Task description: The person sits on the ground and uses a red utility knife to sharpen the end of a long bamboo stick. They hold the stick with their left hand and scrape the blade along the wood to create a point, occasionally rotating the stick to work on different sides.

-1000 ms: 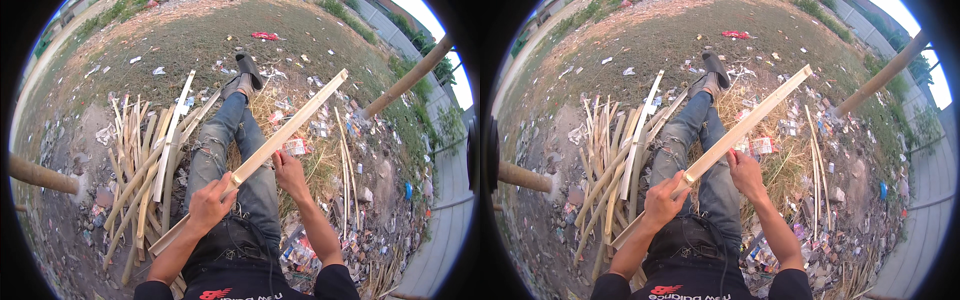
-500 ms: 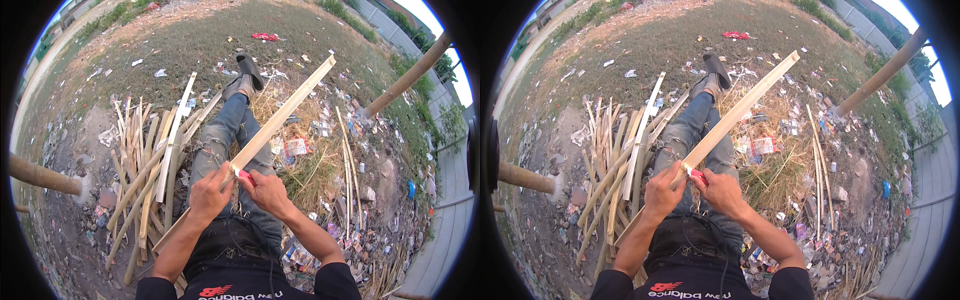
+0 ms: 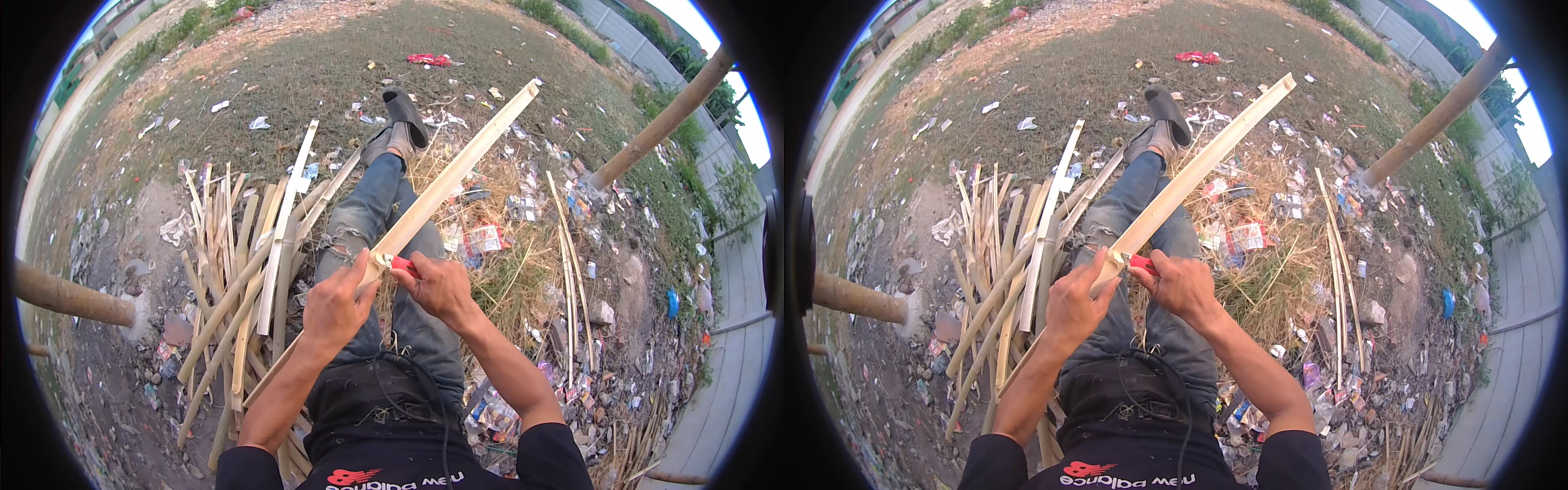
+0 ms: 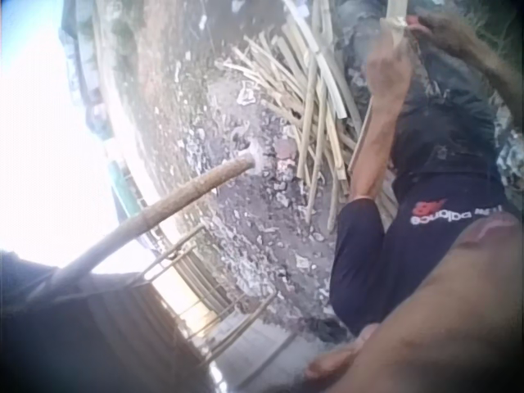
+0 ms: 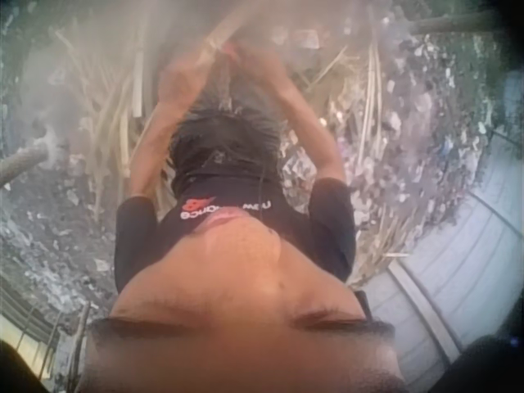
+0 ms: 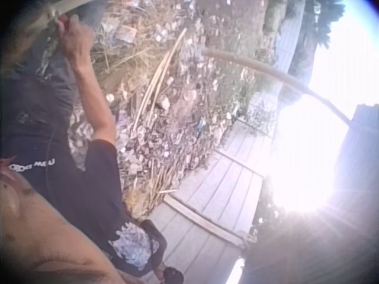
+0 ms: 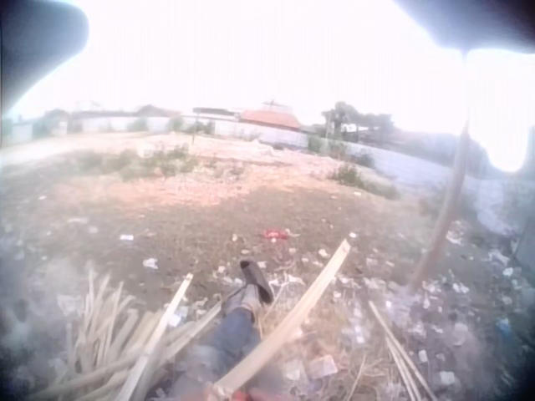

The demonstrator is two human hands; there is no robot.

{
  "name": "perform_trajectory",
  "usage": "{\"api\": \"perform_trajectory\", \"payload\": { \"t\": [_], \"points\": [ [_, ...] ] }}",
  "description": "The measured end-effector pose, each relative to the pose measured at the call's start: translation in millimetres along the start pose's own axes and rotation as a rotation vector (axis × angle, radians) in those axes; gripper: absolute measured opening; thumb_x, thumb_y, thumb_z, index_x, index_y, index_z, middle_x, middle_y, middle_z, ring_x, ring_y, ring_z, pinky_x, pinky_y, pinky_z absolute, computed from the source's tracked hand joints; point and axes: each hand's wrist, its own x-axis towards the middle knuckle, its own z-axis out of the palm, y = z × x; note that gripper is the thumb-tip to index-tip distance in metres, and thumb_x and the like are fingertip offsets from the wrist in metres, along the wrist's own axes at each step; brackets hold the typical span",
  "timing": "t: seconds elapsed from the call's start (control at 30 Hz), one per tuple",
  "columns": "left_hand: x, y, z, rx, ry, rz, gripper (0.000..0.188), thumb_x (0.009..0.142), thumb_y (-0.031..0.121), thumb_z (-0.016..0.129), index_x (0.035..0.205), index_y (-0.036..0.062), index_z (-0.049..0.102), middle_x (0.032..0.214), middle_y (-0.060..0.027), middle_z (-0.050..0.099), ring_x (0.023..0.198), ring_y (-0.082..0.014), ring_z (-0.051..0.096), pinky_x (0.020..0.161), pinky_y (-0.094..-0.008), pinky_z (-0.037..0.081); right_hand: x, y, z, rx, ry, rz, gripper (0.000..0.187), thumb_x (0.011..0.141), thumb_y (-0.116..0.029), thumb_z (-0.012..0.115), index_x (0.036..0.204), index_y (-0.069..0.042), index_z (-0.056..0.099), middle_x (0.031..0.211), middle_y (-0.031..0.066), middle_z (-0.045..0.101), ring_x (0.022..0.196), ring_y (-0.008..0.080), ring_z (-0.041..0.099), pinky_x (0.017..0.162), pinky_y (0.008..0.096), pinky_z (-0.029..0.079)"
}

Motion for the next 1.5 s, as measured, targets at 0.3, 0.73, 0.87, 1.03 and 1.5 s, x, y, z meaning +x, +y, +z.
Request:
{"api": "perform_trajectory", "payload": {
  "t": [0.3,0.73,0.87,1.03,1.5],
  "points": [
    [-91,-9,-28,-0.133,-0.184,-0.116,0.054,0.088,0.023,0.084,0.135,0.0017,0.068,0.092,-0.0197,0.075,0.081,-0.0378,0.075,0.071,-0.0443,0.059,22,200,-68,0.024,0.276,0.759,0.069,0.11,-0.061,0.045,0.083,-0.002,0.068,0.063,0.015,0.061,0.061,0.0285,0.059,0.061,0.0477,0.045],
    [-57,-18,-16,-0.098,0.018,-0.064,0.056,0.086,0.015,0.085,0.137,-0.0006,0.066,0.089,-0.0192,0.073,0.077,-0.0376,0.073,0.068,-0.0438,0.057,-2,51,-53,0.303,0.052,0.385,0.055,0.108,-0.052,0.057,0.09,-0.001,0.066,0.061,0.017,0.06,0.056,0.0342,0.059,0.057,0.0449,0.045],
    [-51,-4,-16,-0.081,-0.021,-0.111,0.057,0.086,0.012,0.085,0.137,-0.0025,0.066,0.097,-0.0219,0.075,0.084,-0.0391,0.074,0.073,-0.0438,0.058,-13,9,-39,0.159,-0.113,0.197,0.05,0.106,-0.051,0.059,0.09,-0.004,0.066,0.066,0.02,0.066,0.063,0.0447,0.065,0.059,0.0504,0.049],
    [-56,-6,-6,-0.036,0.024,-0.037,0.057,0.087,0.02,0.084,0.138,0.0022,0.066,0.088,-0.0169,0.072,0.073,-0.0368,0.072,0.064,-0.0447,0.057,-13,12,-22,0.049,-0.124,0.183,0.05,0.105,-0.054,0.059,0.09,-0.007,0.066,0.065,0.0197,0.066,0.064,0.0453,0.067,0.056,0.0537,0.051],
    [-133,-39,-64,-0.07,-0.242,-0.066,0.058,0.082,0.023,0.088,0.134,0.0037,0.071,0.082,-0.0151,0.072,0.068,-0.0329,0.071,0.062,-0.0411,0.057,-3,245,-72,-0.026,0.293,0.771,0.077,0.108,-0.07,0.04,0.096,-0.002,0.075,0.069,0.0186,0.065,0.065,0.0359,0.063,0.064,0.0473,0.048]
  ]
}}
